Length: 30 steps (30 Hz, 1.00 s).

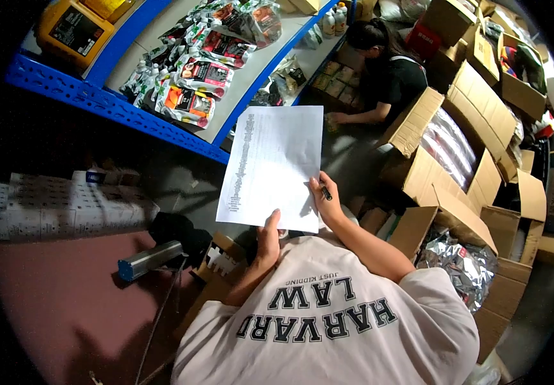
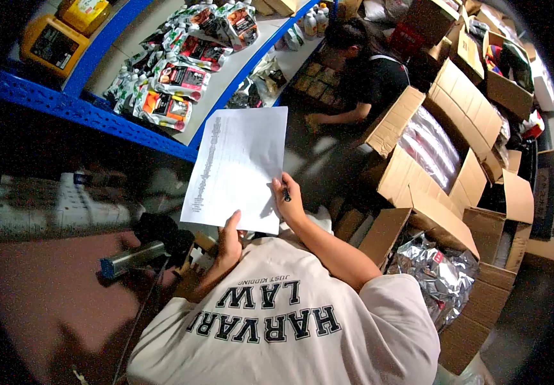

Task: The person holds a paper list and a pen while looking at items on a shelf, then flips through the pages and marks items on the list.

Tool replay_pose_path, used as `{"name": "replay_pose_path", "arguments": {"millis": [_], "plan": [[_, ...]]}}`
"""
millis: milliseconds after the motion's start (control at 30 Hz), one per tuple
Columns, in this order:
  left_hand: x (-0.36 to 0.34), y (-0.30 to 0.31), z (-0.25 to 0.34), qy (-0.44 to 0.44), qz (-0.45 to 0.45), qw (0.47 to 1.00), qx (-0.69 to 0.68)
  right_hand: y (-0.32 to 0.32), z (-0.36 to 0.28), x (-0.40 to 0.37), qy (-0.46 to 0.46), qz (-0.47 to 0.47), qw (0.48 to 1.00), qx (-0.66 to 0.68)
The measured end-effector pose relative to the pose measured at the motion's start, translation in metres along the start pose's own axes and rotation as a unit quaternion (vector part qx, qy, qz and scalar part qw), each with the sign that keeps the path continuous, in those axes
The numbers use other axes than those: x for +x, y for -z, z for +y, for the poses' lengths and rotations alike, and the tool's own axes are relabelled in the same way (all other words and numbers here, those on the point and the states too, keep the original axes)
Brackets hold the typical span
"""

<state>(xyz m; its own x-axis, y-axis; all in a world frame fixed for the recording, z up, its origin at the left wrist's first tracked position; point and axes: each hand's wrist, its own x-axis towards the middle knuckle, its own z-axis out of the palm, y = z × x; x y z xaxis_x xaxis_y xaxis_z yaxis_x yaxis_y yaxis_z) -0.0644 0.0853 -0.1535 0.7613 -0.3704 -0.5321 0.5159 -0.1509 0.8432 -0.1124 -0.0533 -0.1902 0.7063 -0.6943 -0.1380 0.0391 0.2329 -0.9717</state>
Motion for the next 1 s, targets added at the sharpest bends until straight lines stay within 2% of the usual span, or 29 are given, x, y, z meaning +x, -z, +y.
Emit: {"name": "replay_pose_path", "arguments": {"millis": [300,400,433,467,533,567,667,700,767,800,833,867,967,1000], "plan": [[-0.006,-0.005,0.008,-0.017,0.022,1.000,-0.004,0.000,0.007,0.006,0.032,-0.006,0.999,-0.001],[-0.013,-0.003,0.014,-0.065,-0.003,0.996,0.056,0.002,-0.004,0.010,0.076,-0.020,0.997,0.010],[-0.014,-0.005,0.014,-0.105,-0.023,0.993,0.037,0.003,-0.015,0.011,0.090,-0.022,0.996,0.002],[-0.017,-0.007,0.016,-0.141,-0.038,0.989,0.022,0.009,-0.024,0.012,0.051,-0.053,0.997,0.033],[-0.025,-0.006,0.034,-0.119,-0.067,0.989,0.055,0.007,-0.062,0.014,0.096,-0.059,0.994,-0.011],[-0.015,-0.001,0.017,-0.233,-0.059,0.969,0.061,0.007,-0.078,0.015,0.103,-0.052,0.993,-0.020],[-0.030,-0.003,0.054,-0.201,-0.030,0.978,-0.035,0.019,-0.106,0.028,0.127,-0.040,0.989,-0.069],[-0.017,0.007,0.044,-0.261,0.013,0.965,-0.004,0.020,-0.115,0.032,0.140,-0.030,0.987,-0.068],[-0.028,0.013,0.081,-0.217,-0.110,0.965,-0.093,0.019,-0.134,0.041,0.158,-0.023,0.986,-0.055],[-0.026,0.022,0.087,-0.229,-0.164,0.956,-0.079,0.016,-0.144,0.044,0.164,-0.027,0.985,-0.044],[-0.027,0.024,0.093,-0.240,-0.166,0.955,-0.056,0.010,-0.154,0.047,0.193,-0.027,0.981,-0.011],[-0.029,0.023,0.101,-0.249,-0.168,0.953,-0.034,0.016,-0.154,0.056,0.156,-0.051,0.986,-0.013],[-0.027,0.018,0.122,-0.274,-0.165,0.947,-0.018,0.007,-0.170,0.076,0.168,-0.030,0.983,-0.068],[-0.023,0.016,0.129,-0.284,-0.162,0.945,-0.020,-0.003,-0.179,0.082,0.216,-0.019,0.974,-0.062]]}}
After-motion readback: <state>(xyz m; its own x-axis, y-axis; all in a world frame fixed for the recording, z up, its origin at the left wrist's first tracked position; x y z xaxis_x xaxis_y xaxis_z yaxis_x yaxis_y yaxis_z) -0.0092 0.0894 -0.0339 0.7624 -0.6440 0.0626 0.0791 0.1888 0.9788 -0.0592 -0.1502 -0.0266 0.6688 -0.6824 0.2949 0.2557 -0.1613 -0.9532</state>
